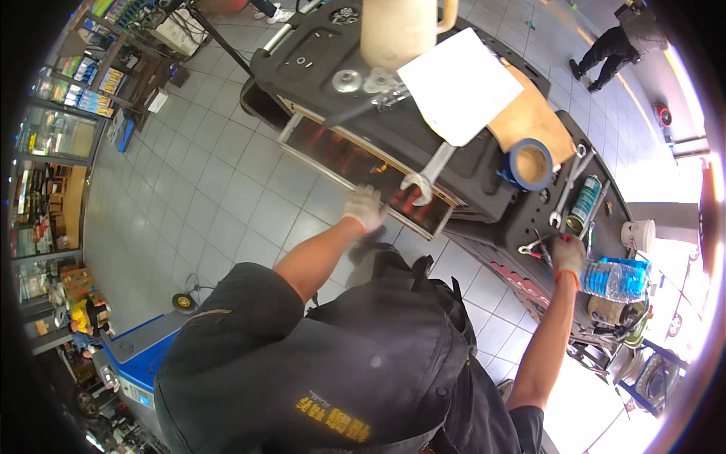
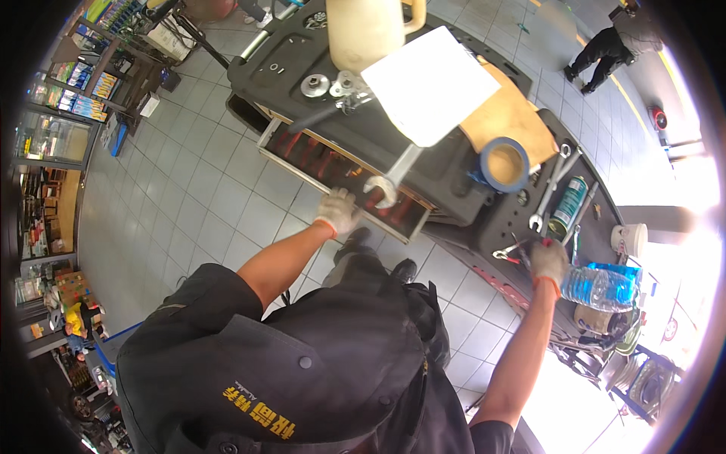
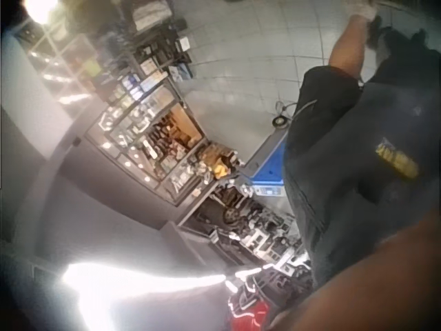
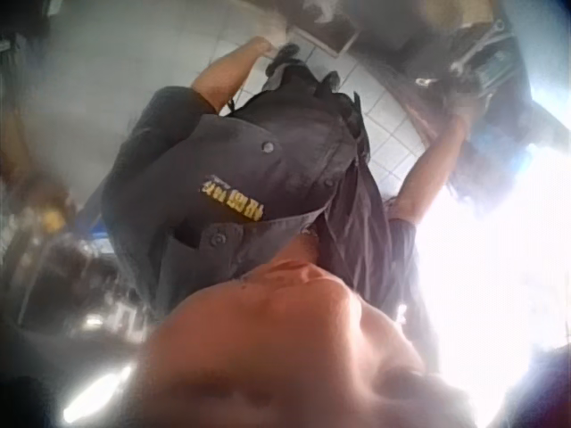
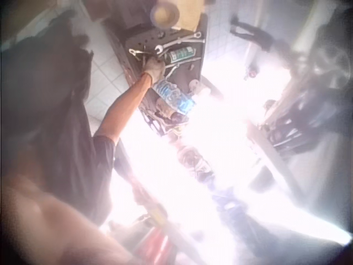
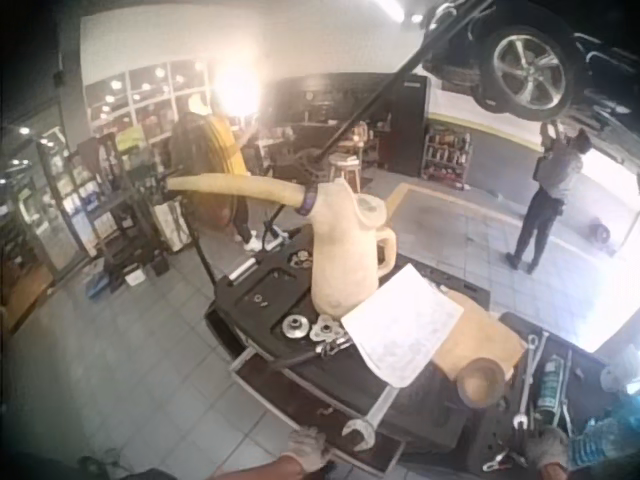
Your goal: The person assembles a car air conditioning compressor on a workbench. They attach a black pulley to the compressor shaft, connect a red and black wire to a sensor, and secure the pulley with a bolt and nut using pliers and a wrench.
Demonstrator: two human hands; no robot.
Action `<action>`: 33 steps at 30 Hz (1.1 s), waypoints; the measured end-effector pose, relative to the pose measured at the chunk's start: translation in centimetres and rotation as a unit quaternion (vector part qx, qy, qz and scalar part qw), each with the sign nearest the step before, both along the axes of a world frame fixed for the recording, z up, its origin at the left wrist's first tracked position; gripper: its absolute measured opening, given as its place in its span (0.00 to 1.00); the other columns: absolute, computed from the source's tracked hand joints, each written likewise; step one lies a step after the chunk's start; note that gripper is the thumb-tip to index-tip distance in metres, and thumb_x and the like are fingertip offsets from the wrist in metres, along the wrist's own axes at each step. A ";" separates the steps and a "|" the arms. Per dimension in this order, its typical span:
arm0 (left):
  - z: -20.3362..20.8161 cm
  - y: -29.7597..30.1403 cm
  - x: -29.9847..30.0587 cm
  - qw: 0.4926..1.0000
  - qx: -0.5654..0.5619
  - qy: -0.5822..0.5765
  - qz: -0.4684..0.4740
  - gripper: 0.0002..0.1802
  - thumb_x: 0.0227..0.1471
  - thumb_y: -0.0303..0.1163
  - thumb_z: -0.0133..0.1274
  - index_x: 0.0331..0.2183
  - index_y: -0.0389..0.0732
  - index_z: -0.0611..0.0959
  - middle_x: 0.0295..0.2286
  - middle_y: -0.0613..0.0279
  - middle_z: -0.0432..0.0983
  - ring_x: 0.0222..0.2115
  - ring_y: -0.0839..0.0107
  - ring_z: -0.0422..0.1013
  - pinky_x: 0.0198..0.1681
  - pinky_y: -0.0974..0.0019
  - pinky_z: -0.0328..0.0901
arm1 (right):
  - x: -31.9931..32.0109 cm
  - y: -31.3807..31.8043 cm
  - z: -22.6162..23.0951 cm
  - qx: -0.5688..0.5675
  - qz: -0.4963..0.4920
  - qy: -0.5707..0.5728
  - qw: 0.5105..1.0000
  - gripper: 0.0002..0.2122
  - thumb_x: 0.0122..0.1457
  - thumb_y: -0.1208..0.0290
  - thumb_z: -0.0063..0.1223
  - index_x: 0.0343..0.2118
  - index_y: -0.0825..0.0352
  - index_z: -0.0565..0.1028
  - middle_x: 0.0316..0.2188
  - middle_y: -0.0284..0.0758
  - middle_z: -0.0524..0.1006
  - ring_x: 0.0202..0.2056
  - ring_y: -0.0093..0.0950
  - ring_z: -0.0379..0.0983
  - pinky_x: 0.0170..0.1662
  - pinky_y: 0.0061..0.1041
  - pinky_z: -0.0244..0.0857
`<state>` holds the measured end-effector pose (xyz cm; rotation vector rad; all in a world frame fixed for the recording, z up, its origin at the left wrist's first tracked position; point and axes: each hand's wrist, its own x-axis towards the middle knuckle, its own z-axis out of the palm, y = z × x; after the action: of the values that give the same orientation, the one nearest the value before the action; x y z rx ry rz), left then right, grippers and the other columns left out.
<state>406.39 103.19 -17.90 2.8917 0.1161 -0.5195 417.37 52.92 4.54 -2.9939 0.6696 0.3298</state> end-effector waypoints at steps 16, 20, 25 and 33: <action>-11.7 18.7 -12.3 0.933 -0.081 0.227 -0.267 0.10 0.61 0.34 0.63 0.28 0.42 0.87 0.25 0.55 0.82 0.27 0.66 0.79 0.29 0.57 0.71 | -37.6 6.4 -4.9 0.223 -0.264 0.069 0.936 0.12 0.61 0.71 0.61 0.44 0.69 0.85 0.40 0.38 0.88 0.40 0.32 0.80 0.49 0.35 0.76; -16.0 17.2 -9.1 0.654 -0.436 0.275 0.553 0.04 0.65 0.26 0.60 0.34 0.41 0.84 0.30 0.58 0.82 0.31 0.64 0.81 0.35 0.58 0.77 | -48.3 9.9 -10.1 0.255 -0.393 0.146 0.871 0.11 0.58 0.66 0.64 0.38 0.68 0.87 0.29 0.36 0.85 0.33 0.32 0.79 0.40 0.39 0.74; -18.5 10.7 -0.8 0.391 -0.616 0.076 0.680 0.12 0.72 0.35 0.53 0.51 0.42 0.85 0.50 0.56 0.81 0.51 0.57 0.79 0.54 0.48 0.78 | -60.9 14.6 -14.1 0.309 -0.591 0.132 0.733 0.09 0.60 0.66 0.63 0.31 0.67 0.84 0.22 0.33 0.79 0.22 0.28 0.71 0.26 0.37 0.64; -17.2 1.8 10.2 0.179 -0.777 0.052 0.602 0.39 0.71 0.63 0.49 0.68 0.44 0.78 0.66 0.55 0.74 0.68 0.50 0.70 0.64 0.33 0.69 | -68.2 20.3 -9.3 0.304 -0.745 0.013 0.594 0.06 0.61 0.69 0.57 0.35 0.64 0.81 0.24 0.35 0.78 0.18 0.30 0.69 0.21 0.35 0.61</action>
<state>416.59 104.95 -35.13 0.1330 0.9677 -0.1093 349.20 73.20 -4.71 -1.0285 2.0836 0.3092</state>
